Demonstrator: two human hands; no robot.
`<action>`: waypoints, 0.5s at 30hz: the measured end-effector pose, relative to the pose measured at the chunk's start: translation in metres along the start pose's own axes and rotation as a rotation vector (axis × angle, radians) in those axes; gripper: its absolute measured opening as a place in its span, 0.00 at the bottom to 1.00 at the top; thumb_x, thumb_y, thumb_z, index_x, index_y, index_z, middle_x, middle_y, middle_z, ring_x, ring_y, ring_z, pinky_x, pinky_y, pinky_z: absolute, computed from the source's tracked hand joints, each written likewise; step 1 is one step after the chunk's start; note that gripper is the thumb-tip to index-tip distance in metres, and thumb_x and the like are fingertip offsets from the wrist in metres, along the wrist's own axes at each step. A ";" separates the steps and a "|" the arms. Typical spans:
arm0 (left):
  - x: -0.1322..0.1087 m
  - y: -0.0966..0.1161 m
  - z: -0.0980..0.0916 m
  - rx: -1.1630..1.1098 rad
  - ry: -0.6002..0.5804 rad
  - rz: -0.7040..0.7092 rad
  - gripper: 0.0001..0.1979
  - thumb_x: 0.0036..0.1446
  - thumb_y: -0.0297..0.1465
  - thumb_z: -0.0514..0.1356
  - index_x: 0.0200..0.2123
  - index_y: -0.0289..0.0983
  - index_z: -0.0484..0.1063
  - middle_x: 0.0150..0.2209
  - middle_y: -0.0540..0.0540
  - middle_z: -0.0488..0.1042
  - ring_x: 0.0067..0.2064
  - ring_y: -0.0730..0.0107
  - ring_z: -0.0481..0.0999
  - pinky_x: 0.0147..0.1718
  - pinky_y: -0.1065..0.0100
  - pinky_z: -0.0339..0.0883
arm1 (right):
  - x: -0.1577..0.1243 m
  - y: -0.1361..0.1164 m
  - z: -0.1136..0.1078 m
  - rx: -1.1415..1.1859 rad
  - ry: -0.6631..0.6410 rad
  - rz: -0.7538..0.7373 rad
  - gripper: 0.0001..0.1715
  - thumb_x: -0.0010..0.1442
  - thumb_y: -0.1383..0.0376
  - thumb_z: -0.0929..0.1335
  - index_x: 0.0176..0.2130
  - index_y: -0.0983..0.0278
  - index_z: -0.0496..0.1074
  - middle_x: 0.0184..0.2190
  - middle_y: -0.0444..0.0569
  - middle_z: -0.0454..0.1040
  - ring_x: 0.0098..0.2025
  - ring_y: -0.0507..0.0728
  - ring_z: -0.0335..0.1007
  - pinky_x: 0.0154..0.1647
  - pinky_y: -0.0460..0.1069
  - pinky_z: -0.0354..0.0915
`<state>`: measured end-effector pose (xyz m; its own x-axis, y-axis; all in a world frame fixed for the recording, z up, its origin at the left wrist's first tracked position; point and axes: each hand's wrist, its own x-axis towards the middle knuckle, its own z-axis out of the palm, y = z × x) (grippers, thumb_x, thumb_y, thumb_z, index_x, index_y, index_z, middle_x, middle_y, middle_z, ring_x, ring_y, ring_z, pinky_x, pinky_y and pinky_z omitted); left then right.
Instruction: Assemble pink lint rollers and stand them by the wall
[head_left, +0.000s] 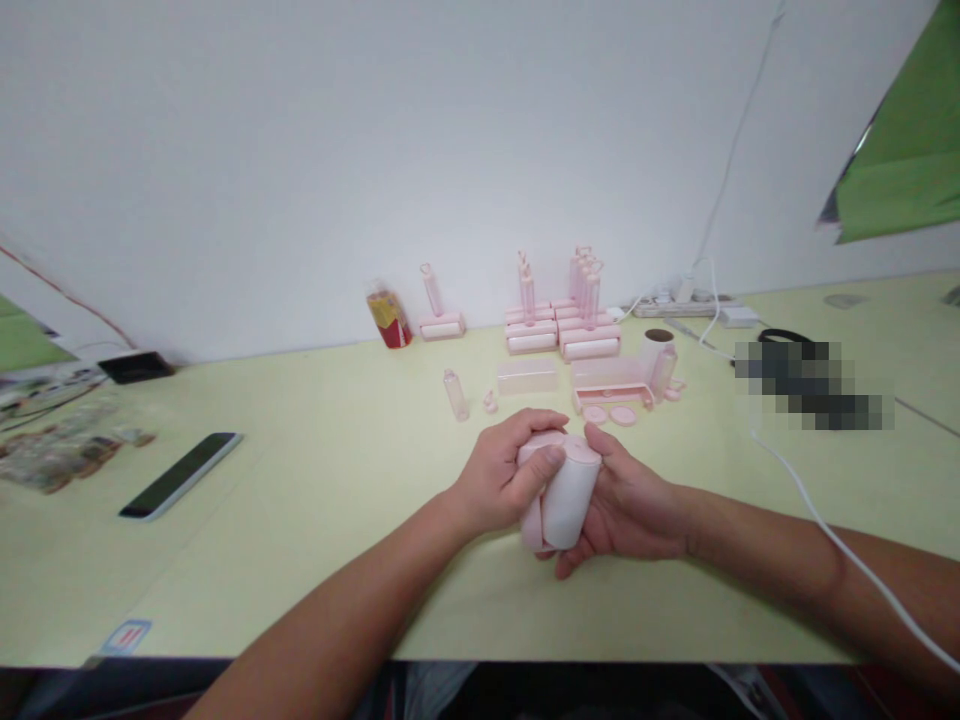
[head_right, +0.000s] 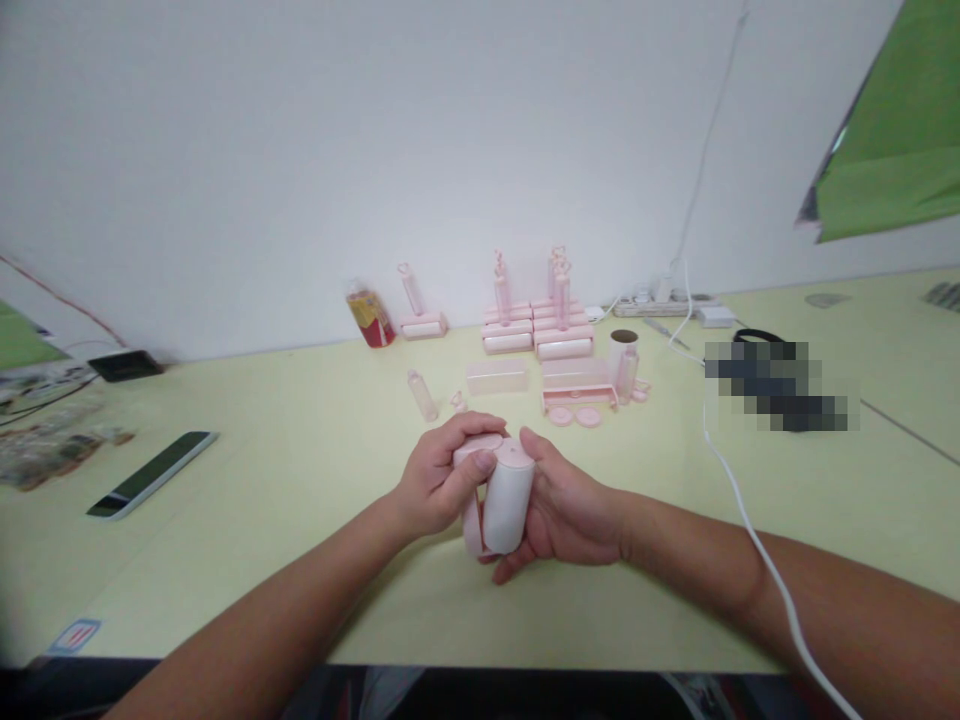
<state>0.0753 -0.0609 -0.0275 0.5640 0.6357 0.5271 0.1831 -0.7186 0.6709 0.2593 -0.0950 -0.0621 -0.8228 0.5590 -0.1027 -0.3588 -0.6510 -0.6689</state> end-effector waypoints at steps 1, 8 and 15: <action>0.000 0.002 -0.001 0.022 -0.012 0.034 0.16 0.64 0.36 0.56 0.52 0.37 0.70 0.46 0.41 0.76 0.46 0.63 0.76 0.47 0.63 0.69 | 0.000 0.001 0.000 -0.008 0.007 -0.031 0.46 0.62 0.34 0.52 0.54 0.67 0.66 0.38 0.57 0.76 0.37 0.60 0.75 0.40 0.58 0.71; 0.003 0.013 -0.004 0.127 -0.022 0.016 0.21 0.61 0.39 0.59 0.54 0.36 0.69 0.45 0.39 0.76 0.46 0.59 0.75 0.47 0.60 0.68 | 0.002 0.004 -0.008 -0.349 0.297 -0.312 0.26 0.61 0.46 0.65 0.43 0.65 0.71 0.33 0.50 0.73 0.33 0.57 0.70 0.31 0.52 0.71; 0.009 0.023 -0.014 0.095 -0.180 -0.137 0.17 0.56 0.42 0.64 0.41 0.36 0.70 0.38 0.45 0.74 0.37 0.66 0.72 0.38 0.66 0.66 | -0.006 -0.014 -0.008 -0.986 0.395 -0.438 0.28 0.64 0.45 0.63 0.43 0.66 0.71 0.34 0.49 0.71 0.35 0.56 0.65 0.35 0.50 0.63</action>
<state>0.0735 -0.0676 -0.0006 0.6618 0.6746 0.3270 0.3381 -0.6579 0.6730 0.2726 -0.0847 -0.0583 -0.4548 0.8735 0.1735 0.0646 0.2266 -0.9718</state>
